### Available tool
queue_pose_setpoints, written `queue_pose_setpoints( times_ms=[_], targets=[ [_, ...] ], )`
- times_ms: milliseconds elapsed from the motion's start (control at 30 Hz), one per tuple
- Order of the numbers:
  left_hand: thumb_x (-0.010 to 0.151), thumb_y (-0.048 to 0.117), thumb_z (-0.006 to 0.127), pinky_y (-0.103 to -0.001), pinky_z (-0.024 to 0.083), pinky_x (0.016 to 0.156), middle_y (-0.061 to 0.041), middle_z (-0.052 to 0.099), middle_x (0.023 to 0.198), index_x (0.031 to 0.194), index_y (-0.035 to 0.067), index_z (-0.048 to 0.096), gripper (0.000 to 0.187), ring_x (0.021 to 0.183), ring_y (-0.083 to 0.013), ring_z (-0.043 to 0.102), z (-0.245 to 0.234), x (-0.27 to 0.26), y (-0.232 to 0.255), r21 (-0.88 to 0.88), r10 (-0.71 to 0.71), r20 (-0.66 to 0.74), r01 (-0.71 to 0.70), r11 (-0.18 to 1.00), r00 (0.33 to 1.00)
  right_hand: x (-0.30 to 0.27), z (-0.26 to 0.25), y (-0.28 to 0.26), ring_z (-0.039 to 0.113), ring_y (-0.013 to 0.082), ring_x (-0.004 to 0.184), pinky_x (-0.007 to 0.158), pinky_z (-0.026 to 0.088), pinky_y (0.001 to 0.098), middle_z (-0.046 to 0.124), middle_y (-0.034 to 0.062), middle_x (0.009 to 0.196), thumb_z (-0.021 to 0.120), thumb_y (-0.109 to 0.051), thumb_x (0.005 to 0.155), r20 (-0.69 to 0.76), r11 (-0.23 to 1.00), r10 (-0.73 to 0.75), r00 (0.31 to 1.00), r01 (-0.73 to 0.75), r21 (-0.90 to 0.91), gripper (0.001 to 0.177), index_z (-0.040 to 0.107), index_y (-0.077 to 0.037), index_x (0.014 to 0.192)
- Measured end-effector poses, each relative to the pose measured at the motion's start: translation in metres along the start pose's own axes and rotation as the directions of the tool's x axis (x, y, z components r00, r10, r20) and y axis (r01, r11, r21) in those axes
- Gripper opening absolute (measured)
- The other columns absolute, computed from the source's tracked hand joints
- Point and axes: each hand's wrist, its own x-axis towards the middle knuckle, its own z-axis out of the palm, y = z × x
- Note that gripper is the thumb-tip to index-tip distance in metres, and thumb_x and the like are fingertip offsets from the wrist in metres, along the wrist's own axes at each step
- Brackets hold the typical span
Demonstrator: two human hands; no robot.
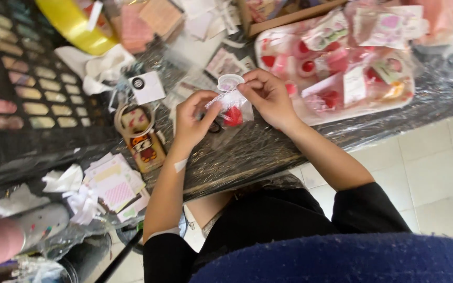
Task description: The recorder is organizing, sorting, and cutting small decorative stickers and packaging materials at a workstation.
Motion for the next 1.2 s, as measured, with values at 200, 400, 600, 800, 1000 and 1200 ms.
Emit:
queue_pose_setpoints(
  times_ms=[200,400,600,800,1000,1200],
  targets=[
    [0.099,0.006,0.072,-0.020,0.052,0.067,-0.007,0.075,0.100,0.110,-0.004,0.070,0.015,0.083,-0.0076,0.067,-0.011,0.005,-0.006,0.113,-0.082,0.003,0.081,0.990,0.997,0.006,-0.009,0.025,0.059,0.0046,0.091,0.078,0.046,0.0198,0.067,0.0007,0.100,0.064,-0.006,0.109,-0.037,0.993,0.053,0.998,-0.056,-0.102,0.004,0.061,-0.004,0.111],
    [0.100,0.009,0.069,-0.021,0.057,0.071,-0.009,0.075,0.102,0.113,-0.004,0.066,0.019,0.084,-0.0090,0.073,-0.017,0.007,-0.018,-0.047,-0.157,0.076,0.161,0.986,0.985,0.011,-0.008,0.024,0.067,0.0067,0.097,0.082,0.053,0.0213,0.071,0.0003,0.105,0.061,-0.012,0.110,-0.145,0.993,0.101,0.984,-0.108,-0.044,0.006,0.057,-0.009,0.113],
    [0.092,0.014,0.070,-0.023,0.052,0.057,-0.006,0.078,0.096,0.120,0.008,0.061,0.030,0.068,-0.0091,0.072,-0.015,0.012,0.021,0.243,-0.299,0.028,0.284,0.928,0.954,0.013,-0.002,0.017,0.072,0.0124,0.097,0.084,0.058,0.0258,0.072,0.0033,0.104,0.060,-0.011,0.108,-0.114,0.995,0.083,0.990,-0.089,-0.051,0.012,0.056,-0.006,0.118],
    [0.092,0.021,0.080,-0.029,0.053,0.065,-0.006,0.075,0.098,0.107,0.011,0.069,0.022,0.077,-0.0202,0.071,-0.016,0.007,0.018,0.647,0.198,0.010,-0.158,0.746,0.980,0.012,0.001,0.013,0.072,0.0126,0.096,0.082,0.058,0.0255,0.071,0.0045,0.103,0.060,-0.009,0.109,-0.098,0.988,0.086,0.992,-0.097,-0.117,0.010,0.055,-0.005,0.117],
    [0.089,0.019,0.078,-0.029,0.048,0.055,-0.003,0.077,0.097,0.111,0.007,0.060,0.030,0.063,-0.0141,0.065,-0.010,0.014,0.022,0.457,-0.127,-0.059,0.140,0.878,0.990,0.012,0.002,0.017,0.070,0.0112,0.092,0.078,0.056,0.0249,0.070,0.0037,0.100,0.061,-0.007,0.108,-0.069,0.987,0.076,0.995,-0.085,-0.137,0.008,0.056,-0.005,0.114],
    [0.095,0.013,0.075,-0.025,0.050,0.065,-0.002,0.076,0.101,0.116,0.008,0.060,0.026,0.077,-0.0089,0.068,-0.013,0.009,-0.001,0.386,0.073,-0.004,-0.066,0.920,0.997,0.013,0.004,0.010,0.068,0.0100,0.090,0.076,0.055,0.0246,0.070,0.0031,0.099,0.060,-0.008,0.108,-0.071,0.981,0.109,0.992,-0.119,-0.150,0.007,0.056,-0.006,0.113]
  ],
)
